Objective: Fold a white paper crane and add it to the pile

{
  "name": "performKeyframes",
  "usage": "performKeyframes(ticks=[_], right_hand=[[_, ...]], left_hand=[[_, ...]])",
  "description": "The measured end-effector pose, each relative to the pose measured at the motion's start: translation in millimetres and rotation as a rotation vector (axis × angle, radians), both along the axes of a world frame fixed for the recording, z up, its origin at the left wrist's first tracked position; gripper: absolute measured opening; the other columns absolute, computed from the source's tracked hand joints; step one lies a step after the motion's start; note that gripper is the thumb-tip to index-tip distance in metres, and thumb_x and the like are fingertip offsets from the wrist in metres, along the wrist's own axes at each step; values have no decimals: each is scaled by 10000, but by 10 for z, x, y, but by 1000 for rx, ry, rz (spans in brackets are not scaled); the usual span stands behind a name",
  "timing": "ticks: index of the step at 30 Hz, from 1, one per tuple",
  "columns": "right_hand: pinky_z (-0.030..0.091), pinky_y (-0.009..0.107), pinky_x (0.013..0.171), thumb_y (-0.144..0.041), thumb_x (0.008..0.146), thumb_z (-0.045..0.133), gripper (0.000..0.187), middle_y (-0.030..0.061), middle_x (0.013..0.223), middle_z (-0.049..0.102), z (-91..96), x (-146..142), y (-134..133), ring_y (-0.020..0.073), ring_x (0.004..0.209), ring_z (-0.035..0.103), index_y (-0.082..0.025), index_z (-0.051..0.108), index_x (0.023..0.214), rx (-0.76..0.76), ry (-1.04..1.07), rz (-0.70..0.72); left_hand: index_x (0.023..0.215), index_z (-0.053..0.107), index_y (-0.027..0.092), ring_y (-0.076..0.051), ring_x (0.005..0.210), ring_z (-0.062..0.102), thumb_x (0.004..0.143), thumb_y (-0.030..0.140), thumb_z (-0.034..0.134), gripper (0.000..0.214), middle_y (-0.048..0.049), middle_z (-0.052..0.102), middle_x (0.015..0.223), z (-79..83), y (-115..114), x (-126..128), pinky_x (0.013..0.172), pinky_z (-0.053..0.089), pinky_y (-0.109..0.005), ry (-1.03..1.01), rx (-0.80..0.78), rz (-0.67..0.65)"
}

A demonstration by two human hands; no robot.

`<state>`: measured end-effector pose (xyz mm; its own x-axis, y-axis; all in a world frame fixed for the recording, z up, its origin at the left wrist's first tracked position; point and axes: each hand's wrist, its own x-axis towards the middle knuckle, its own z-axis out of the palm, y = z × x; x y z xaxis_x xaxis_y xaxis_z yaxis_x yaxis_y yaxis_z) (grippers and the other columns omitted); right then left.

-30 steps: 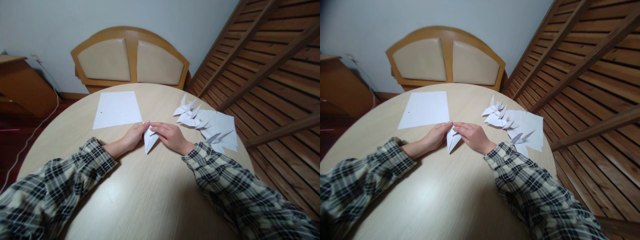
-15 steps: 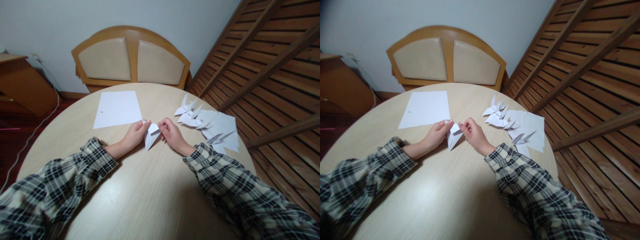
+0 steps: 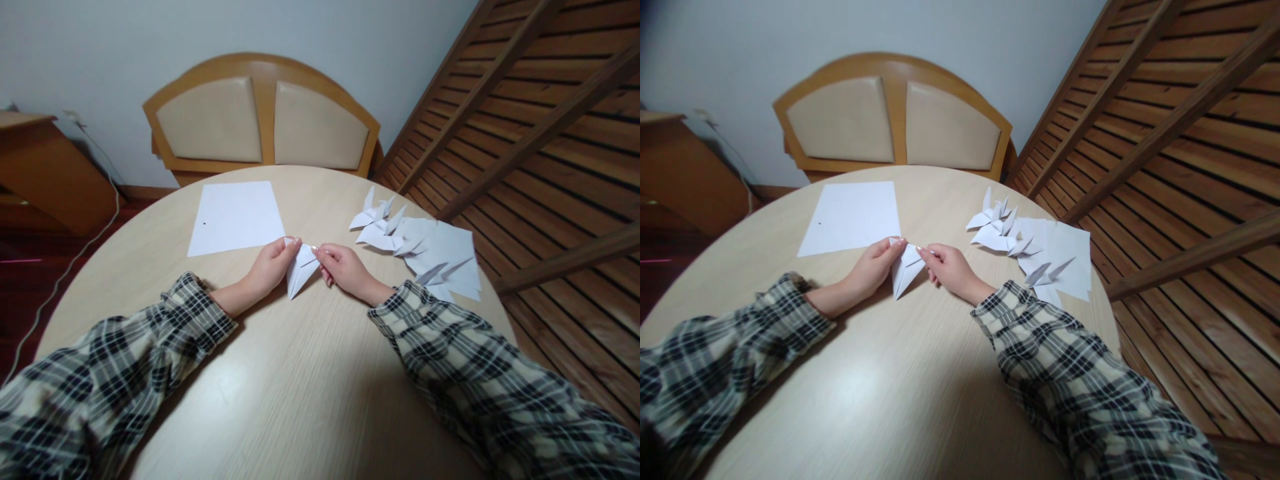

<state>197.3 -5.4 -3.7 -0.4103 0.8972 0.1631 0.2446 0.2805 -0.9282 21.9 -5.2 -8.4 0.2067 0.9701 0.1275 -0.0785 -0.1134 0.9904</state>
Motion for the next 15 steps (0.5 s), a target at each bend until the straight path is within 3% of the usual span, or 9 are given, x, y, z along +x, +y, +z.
performKeyframes(ticks=[7, 15], right_hand=[[314, 209, 384, -489, 925, 457, 378, -72, 481, 434, -61, 6, 27, 71, 394, 403, -215, 418, 668, -15, 107, 21], [328, 211, 412, -432, 928, 466, 365, -66, 469, 439, 14, 1, 2, 72, 405, 425, -210, 425, 642, 39, 23, 70]], left_hand=[[818, 591, 155, -120, 660, 534, 804, 371, 639, 223, 0, 613, 741, -10, -15, -1, 614, 416, -234, -19, -21, -8], [752, 624, 139, -104, 580, 486, 763, 342, 688, 213, 9, 575, 653, 18, 7, -43, 534, 354, -226, 20, -20, -13]])
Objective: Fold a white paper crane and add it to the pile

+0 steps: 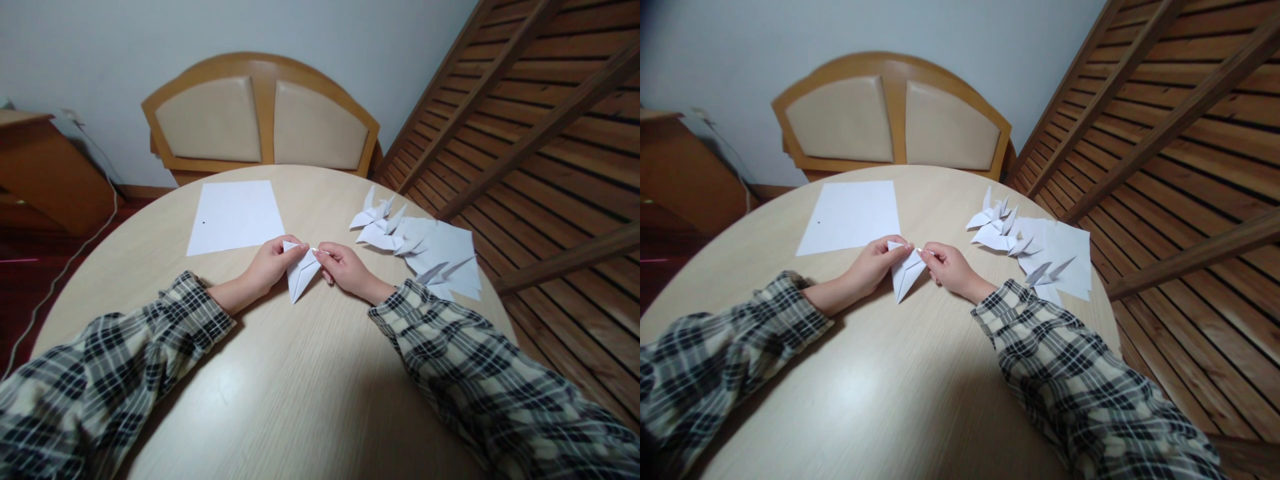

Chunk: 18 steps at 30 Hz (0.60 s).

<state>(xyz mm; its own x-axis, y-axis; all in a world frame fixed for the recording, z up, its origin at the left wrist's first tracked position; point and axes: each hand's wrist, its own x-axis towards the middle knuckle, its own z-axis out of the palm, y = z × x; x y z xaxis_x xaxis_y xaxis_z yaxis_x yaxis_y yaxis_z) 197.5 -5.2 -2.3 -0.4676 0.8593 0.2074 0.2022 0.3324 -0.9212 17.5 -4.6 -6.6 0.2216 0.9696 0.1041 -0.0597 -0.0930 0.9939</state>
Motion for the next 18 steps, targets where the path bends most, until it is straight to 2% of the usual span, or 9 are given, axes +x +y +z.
performKeyframes(ticks=[6, 9, 14, 18], right_hand=[[346, 211, 399, -481, 899, 491, 377, -58, 512, 449, -44, -4, 53, 78, 421, 451, -195, 472, 655, -106, 34, 52], [322, 215, 409, -501, 905, 476, 396, -56, 544, 433, -56, -18, 62, 73, 440, 434, -188, 481, 661, -53, 17, 66], [274, 229, 441, -503, 907, 476, 432, -55, 516, 387, -30, -50, 46, 80, 479, 373, -196, 431, 605, 71, -13, 4], [278, 226, 439, -490, 904, 491, 431, -55, 515, 386, -40, -59, 60, 78, 477, 379, -197, 426, 595, 44, 18, 2]], left_hand=[[757, 618, 147, -101, 549, 485, 730, 348, 709, 222, 24, 578, 616, 47, -35, -2, 505, 342, -215, 27, -18, -53], [739, 616, 141, -99, 553, 485, 718, 339, 708, 220, 23, 574, 613, 57, -62, 30, 516, 353, -217, 3, -38, -74], [702, 593, 139, -92, 538, 442, 713, 325, 682, 206, 31, 529, 595, 47, -60, 68, 517, 339, -226, -53, -87, -43], [647, 541, 155, -92, 531, 408, 747, 338, 635, 229, 36, 488, 581, 21, -48, 65, 519, 331, -231, -110, -79, -25]])
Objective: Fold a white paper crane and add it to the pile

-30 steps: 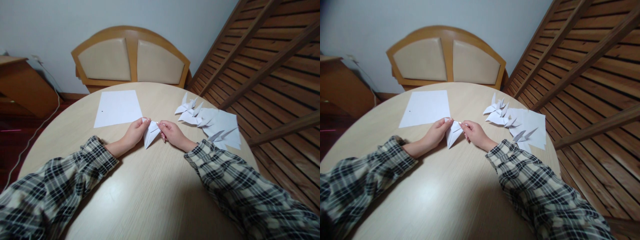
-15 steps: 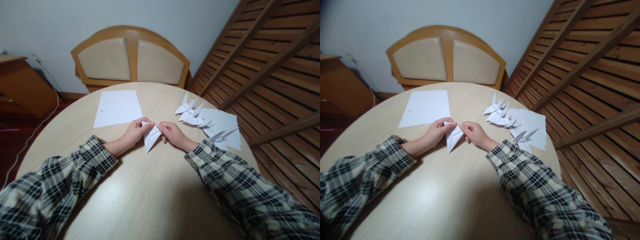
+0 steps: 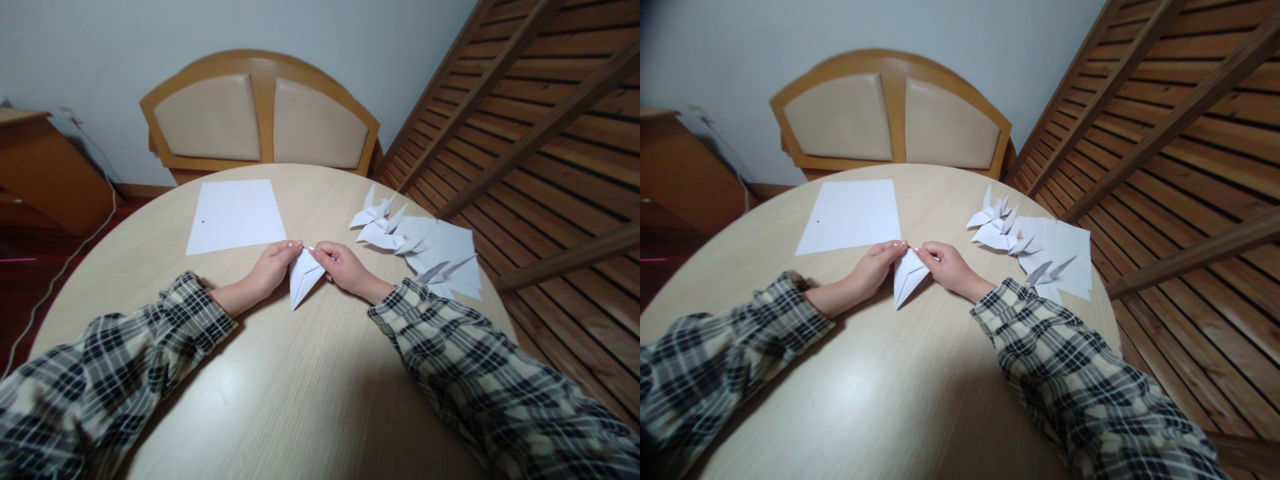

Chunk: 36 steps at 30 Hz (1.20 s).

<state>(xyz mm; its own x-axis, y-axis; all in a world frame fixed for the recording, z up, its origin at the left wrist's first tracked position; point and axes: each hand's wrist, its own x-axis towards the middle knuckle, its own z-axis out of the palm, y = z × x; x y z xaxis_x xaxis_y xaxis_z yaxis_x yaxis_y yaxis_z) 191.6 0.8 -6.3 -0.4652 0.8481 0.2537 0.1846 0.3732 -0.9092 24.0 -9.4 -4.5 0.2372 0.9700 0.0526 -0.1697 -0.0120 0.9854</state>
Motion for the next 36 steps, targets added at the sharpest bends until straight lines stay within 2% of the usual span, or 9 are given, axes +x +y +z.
performKeyframes(ticks=[7, 12, 16, 19, 25, 29, 30, 32, 36], right_hand=[[283, 201, 349, -526, 863, 547, 392, -71, 503, 416, -68, 27, 79, 64, 392, 412, -196, 482, 660, -223, 134, -10], [240, 196, 343, -563, 874, 522, 438, -71, 423, 423, -67, 41, 100, 53, 352, 363, -194, 479, 642, -213, 129, -56], [261, 197, 351, -597, 860, 523, 463, -68, 428, 432, -66, 35, 105, 55, 362, 370, -197, 470, 634, -223, 145, -87], [271, 200, 349, -617, 841, 536, 469, -66, 435, 435, -72, 28, 112, 59, 370, 367, -199, 476, 638, -253, 173, -77], [243, 202, 341, -610, 811, 587, 451, -77, 460, 400, -82, 34, 145, 57, 376, 363, -203, 474, 653, -339, 325, -114], [237, 202, 362, -579, 818, 601, 441, -94, 470, 348, -72, 43, 172, 50, 378, 341, -208, 426, 655, -406, 493, -168], [243, 203, 366, -582, 819, 597, 445, -96, 473, 344, -70, 43, 173, 50, 380, 344, -209, 415, 658, -413, 511, -173], [266, 203, 375, -599, 823, 577, 443, -95, 483, 353, -66, 43, 167, 55, 395, 373, -214, 407, 683, -395, 509, -178], [321, 193, 377, -520, 763, 685, 390, -86, 635, 491, -61, 39, 131, 57, 436, 444, -240, 444, 887, -249, 404, -187]], left_hand=[[700, 571, 158, -108, 556, 441, 821, 383, 583, 256, 26, 534, 615, -45, 42, -49, 548, 355, -238, 74, 74, 42], [674, 562, 157, -104, 536, 435, 841, 400, 569, 295, 24, 524, 590, -81, 107, -67, 540, 351, -236, 51, 59, 94], [647, 570, 152, -114, 524, 444, 899, 485, 470, 429, 5, 532, 570, -101, 125, -69, 543, 357, -254, 131, 64, 119], [644, 571, 151, -113, 522, 442, 904, 492, 468, 441, 7, 531, 565, -120, 134, -75, 542, 353, -255, 173, 94, 124], [703, 575, 150, -116, 539, 512, 899, 515, 474, 427, -13, 588, 611, -54, 101, -59, 538, 398, -246, 52, 25, -6], [888, 612, 123, -136, 621, 610, 828, 388, 628, 272, -61, 681, 743, 50, 4, -34, 590, 463, -249, 68, -7, -266], [917, 608, 113, -141, 626, 620, 822, 359, 639, 265, -75, 690, 757, 66, -14, -30, 593, 471, -252, 71, -18, -293], [927, 602, 96, -140, 631, 627, 831, 310, 629, 236, -90, 693, 760, 80, -28, -26, 613, 486, -260, 68, -44, -291], [944, 586, 103, -121, 613, 609, 825, 246, 624, 190, -66, 674, 740, 64, 20, -26, 593, 484, -242, -1, -60, -138]])
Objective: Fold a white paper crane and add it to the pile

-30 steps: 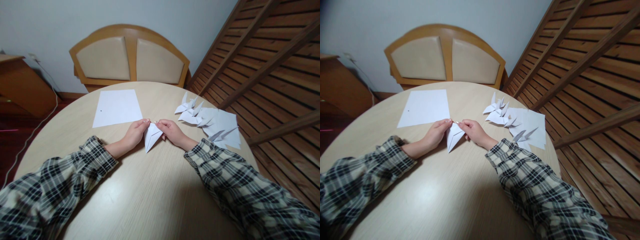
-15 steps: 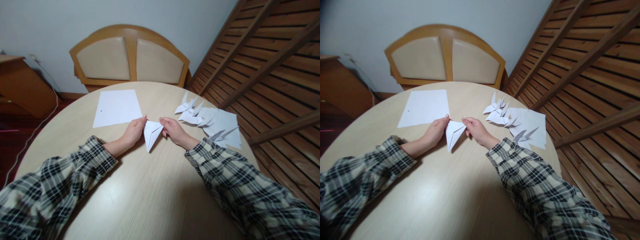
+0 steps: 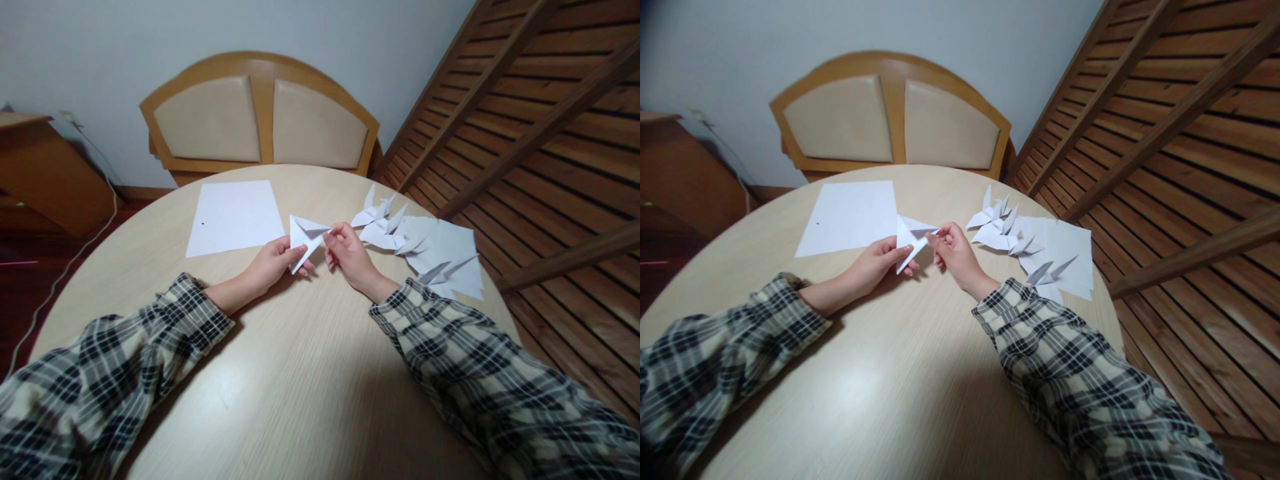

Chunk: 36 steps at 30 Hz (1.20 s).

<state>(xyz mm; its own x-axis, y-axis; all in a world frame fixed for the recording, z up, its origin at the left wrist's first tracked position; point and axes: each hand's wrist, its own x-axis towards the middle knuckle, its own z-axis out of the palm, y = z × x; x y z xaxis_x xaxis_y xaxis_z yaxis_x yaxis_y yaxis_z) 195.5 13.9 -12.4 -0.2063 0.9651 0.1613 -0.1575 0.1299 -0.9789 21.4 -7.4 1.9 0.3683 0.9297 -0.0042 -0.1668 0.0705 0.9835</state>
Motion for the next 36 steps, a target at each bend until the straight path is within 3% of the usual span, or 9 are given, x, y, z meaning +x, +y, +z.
performKeyframes(ticks=[4, 8, 13, 17, 25, 30, 36], right_hand=[[389, 198, 402, -407, 744, 721, 485, -34, 881, 571, 2, 5, -13, 53, 493, 487, -273, 463, 1133, 56, -126, -16], [405, 209, 432, -485, 793, 649, 317, -17, 750, 557, -13, 23, 16, 79, 531, 484, -211, 582, 938, 31, -145, -43], [363, 221, 449, -632, 794, 579, 454, -19, 612, 494, -35, 29, 51, 92, 528, 445, -189, 533, 710, -22, -38, -122], [341, 230, 466, -668, 770, 574, 482, -21, 615, 484, -24, 30, 70, 102, 545, 437, -197, 503, 696, -113, 45, -138], [373, 247, 546, -589, 698, 690, 422, -13, 667, 510, 33, 64, 88, 116, 604, 445, -198, 538, 731, -142, 95, -89], [382, 245, 545, -565, 752, 651, 381, -20, 668, 501, 15, 65, 95, 116, 610, 455, -204, 530, 745, -105, 74, -86], [364, 230, 485, -535, 751, 653, 351, -16, 685, 528, 2, 67, 91, 119, 616, 487, -202, 555, 803, -131, 76, -51]], left_hand=[[973, 584, 109, -109, 573, 577, 825, 266, 625, 220, -31, 636, 691, 3, 14, -5, 542, 468, -226, 57, 67, -9], [998, 571, 98, -107, 545, 563, 860, 309, 579, 253, -41, 639, 692, 38, -44, -8, 525, 459, -229, 203, 147, -97], [994, 558, 97, -118, 552, 570, 875, 325, 550, 258, -46, 640, 680, 70, -88, -7, 531, 454, -239, 285, 183, -121], [1006, 554, 96, -125, 570, 576, 877, 323, 545, 261, -45, 638, 676, 71, -87, -5, 540, 456, -245, 315, 217, -138], [1009, 528, 124, -130, 594, 592, 878, 335, 555, 249, -51, 658, 708, 13, -71, -19, 565, 470, -252, 318, 266, -153], [1042, 465, 167, -139, 561, 597, 834, 314, 617, 297, -8, 632, 656, -6, -89, -4, 525, 446, -244, 327, 261, -83], [1123, 461, 161, -110, 498, 493, 842, 333, 615, 363, 26, 573, 631, -7, -62, -34, 465, 349, -224, 440, 380, 126]])
